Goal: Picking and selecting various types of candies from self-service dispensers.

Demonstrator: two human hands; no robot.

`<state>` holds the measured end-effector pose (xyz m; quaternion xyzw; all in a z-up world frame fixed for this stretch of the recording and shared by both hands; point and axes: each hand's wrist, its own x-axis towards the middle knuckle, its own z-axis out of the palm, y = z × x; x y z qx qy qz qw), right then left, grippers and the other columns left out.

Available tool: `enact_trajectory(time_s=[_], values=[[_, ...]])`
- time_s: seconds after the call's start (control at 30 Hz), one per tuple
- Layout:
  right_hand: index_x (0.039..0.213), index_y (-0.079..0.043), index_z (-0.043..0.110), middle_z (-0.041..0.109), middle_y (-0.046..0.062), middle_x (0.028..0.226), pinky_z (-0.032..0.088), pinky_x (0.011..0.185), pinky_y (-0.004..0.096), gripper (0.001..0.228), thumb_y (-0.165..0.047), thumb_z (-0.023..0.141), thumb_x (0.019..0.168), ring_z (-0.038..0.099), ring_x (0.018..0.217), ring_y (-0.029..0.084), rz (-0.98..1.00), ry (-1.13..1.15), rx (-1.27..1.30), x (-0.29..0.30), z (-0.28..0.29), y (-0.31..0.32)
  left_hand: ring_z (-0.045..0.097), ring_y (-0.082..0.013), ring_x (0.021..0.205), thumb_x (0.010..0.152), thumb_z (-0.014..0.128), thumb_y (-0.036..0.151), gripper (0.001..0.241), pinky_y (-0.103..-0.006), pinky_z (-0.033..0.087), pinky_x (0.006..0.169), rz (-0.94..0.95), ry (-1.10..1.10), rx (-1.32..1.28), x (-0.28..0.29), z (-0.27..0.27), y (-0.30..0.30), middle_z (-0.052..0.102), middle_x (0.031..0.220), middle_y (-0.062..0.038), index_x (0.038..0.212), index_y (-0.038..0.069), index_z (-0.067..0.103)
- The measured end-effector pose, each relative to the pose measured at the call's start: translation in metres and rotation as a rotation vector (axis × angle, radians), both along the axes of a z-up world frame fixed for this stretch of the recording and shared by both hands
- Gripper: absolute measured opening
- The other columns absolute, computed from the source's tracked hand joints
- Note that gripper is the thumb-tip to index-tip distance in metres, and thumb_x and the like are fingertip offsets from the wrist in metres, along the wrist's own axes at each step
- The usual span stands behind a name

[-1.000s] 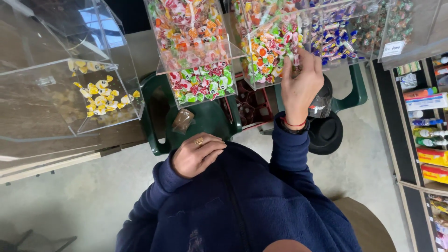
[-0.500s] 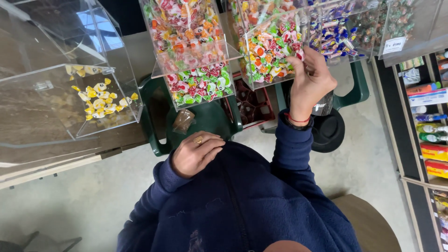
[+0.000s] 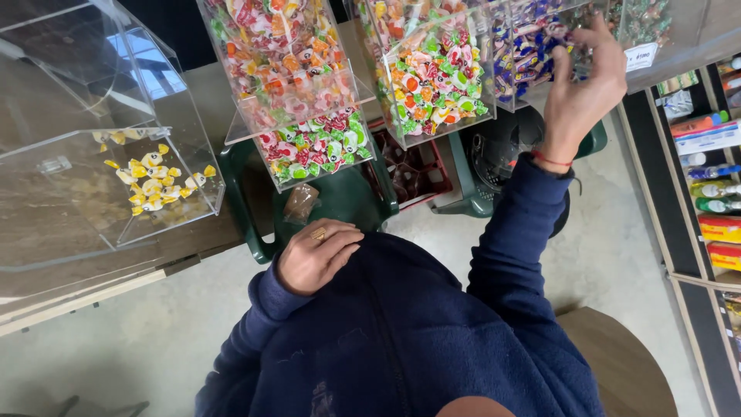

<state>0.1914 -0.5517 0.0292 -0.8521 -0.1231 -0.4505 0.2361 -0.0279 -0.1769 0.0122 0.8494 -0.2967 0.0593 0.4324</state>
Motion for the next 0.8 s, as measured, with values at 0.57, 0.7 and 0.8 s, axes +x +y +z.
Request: enact_trajectory(time_s=[0.57, 0.7, 0.8], values=[[0.112, -0.006, 0.074, 0.066, 0.01, 0.104, 0.051, 0.08, 0.039, 0.019, -0.01, 0.084, 0.097, 0.064, 0.094, 0.028, 0.197, 0.322, -0.004, -0.043, -0.005, 0.082, 0.07, -0.0304, 0.101, 0.088, 0.074, 0.005, 0.023, -0.0385, 0.057, 0.088, 0.074, 0.008, -0.033, 0.002, 0.003, 0.004, 0.071, 0.109, -0.012, 0.11, 0.002, 0.07], [0.117, -0.008, 0.065, 0.061, 0.007, 0.106, 0.05, 0.085, 0.032, 0.007, -0.015, 0.065, 0.116, 0.057, 0.094, 0.014, 0.307, 0.113, 0.58, -0.038, -0.037, 0.027, 0.071, -0.0302, 0.1, 0.087, 0.075, 0.004, 0.022, -0.0381, 0.057, 0.088, 0.083, -0.003, -0.021, 0.005, 0.005, 0.001, 0.071, 0.108, -0.012, 0.109, 0.002, 0.071], [0.116, -0.007, 0.055, 0.059, 0.006, 0.103, 0.047, 0.087, 0.033, 0.022, -0.029, 0.055, 0.12, 0.054, 0.095, 0.016, 0.12, -0.09, 0.864, -0.011, -0.075, -0.067, 0.071, -0.03, 0.099, 0.087, 0.076, 0.004, 0.021, -0.038, 0.057, 0.087, 0.091, -0.013, -0.006, 0.003, 0.004, 0.0, 0.072, 0.107, -0.011, 0.108, 0.002, 0.071]])
